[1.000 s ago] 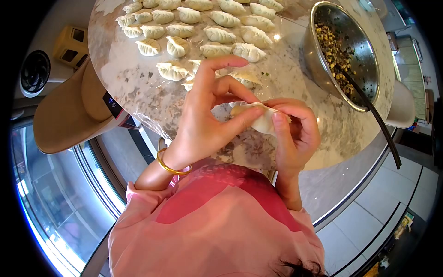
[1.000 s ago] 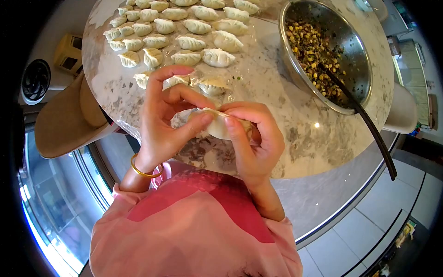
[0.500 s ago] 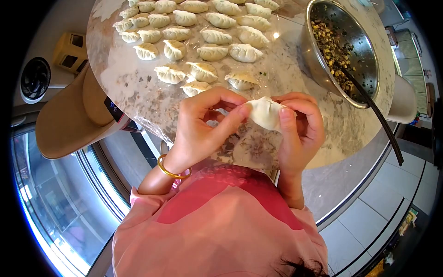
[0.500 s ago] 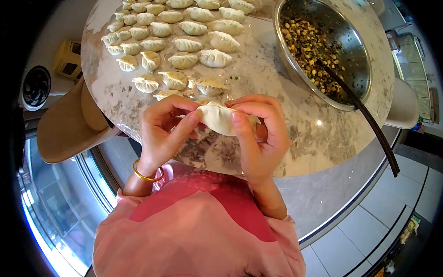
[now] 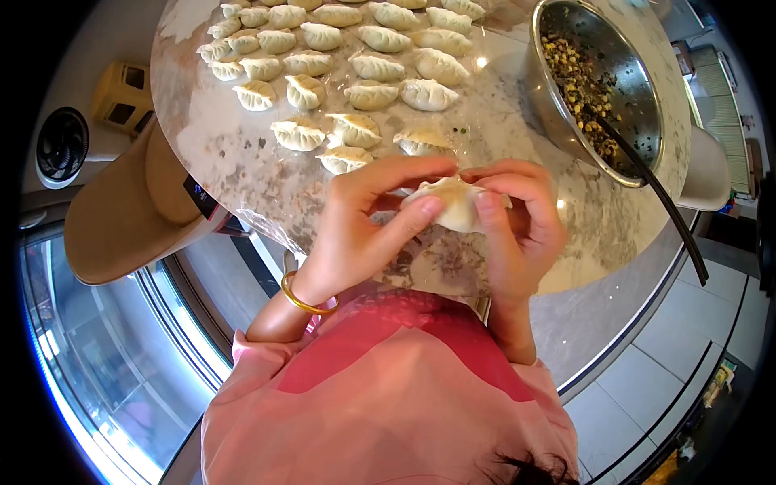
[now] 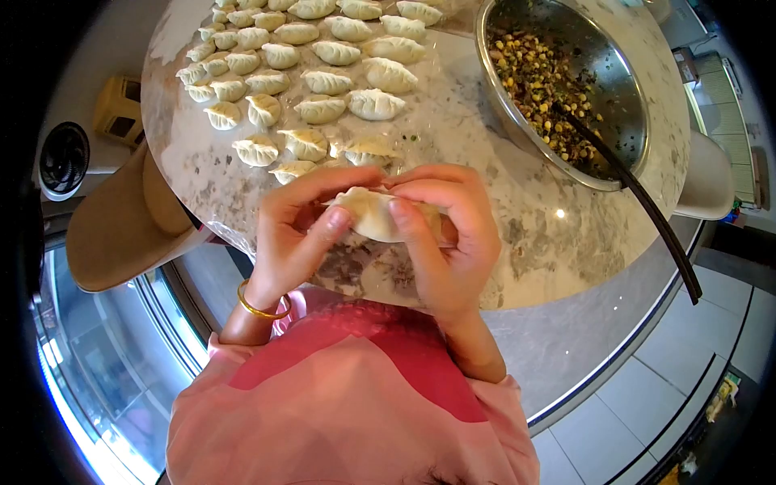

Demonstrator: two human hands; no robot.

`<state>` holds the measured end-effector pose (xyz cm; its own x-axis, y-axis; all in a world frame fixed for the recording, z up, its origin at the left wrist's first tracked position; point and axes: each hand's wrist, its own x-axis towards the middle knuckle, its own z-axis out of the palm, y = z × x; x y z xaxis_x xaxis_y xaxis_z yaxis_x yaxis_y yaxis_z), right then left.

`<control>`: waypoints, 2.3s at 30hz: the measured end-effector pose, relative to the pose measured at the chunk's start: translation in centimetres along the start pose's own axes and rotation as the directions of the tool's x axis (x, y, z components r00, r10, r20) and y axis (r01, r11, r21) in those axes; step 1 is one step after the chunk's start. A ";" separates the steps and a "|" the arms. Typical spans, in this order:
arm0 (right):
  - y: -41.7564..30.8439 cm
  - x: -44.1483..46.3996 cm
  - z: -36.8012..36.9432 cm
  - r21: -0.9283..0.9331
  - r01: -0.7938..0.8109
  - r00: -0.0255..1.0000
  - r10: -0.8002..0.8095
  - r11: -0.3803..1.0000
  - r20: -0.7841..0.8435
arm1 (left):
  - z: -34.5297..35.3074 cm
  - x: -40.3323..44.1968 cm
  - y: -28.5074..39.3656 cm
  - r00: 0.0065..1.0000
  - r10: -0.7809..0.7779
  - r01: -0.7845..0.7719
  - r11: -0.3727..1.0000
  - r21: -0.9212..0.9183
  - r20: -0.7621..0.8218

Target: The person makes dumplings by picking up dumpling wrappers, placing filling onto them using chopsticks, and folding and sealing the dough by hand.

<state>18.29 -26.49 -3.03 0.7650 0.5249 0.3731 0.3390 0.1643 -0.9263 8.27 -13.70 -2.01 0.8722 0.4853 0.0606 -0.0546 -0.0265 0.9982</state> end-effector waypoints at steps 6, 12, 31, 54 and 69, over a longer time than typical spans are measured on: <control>0.0 0.0 0.4 -0.100 0.053 0.998 -0.050 0.994 0.040 | 0.4 0.2 0.0 0.993 -0.086 0.091 0.995 -0.051 0.082; -0.7 0.2 0.3 0.032 -0.005 1.000 0.006 0.999 -0.009 | 0.4 0.4 -0.4 0.993 -0.112 0.107 0.988 -0.112 -0.038; -0.2 -0.4 -0.7 -0.309 0.258 0.962 -0.272 0.915 -0.001 | 1.2 0.8 -0.6 0.997 -0.069 0.062 0.971 -0.232 -0.023; -0.2 -1.1 -1.5 0.011 -0.133 0.991 0.133 0.991 0.015 | 1.6 0.5 -1.0 1.000 -0.008 0.008 0.997 -0.079 -0.008; 0.6 -1.6 -1.2 -0.126 0.017 0.997 -0.026 0.992 -0.070 | 1.7 0.5 -0.5 1.000 0.002 -0.002 0.999 -0.052 -0.001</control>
<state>17.87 -28.21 -4.14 0.7921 0.4610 0.4000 0.4186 0.0666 -0.9057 9.59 -14.96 -2.51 0.8718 0.4857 0.0630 -0.0821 0.0181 0.9965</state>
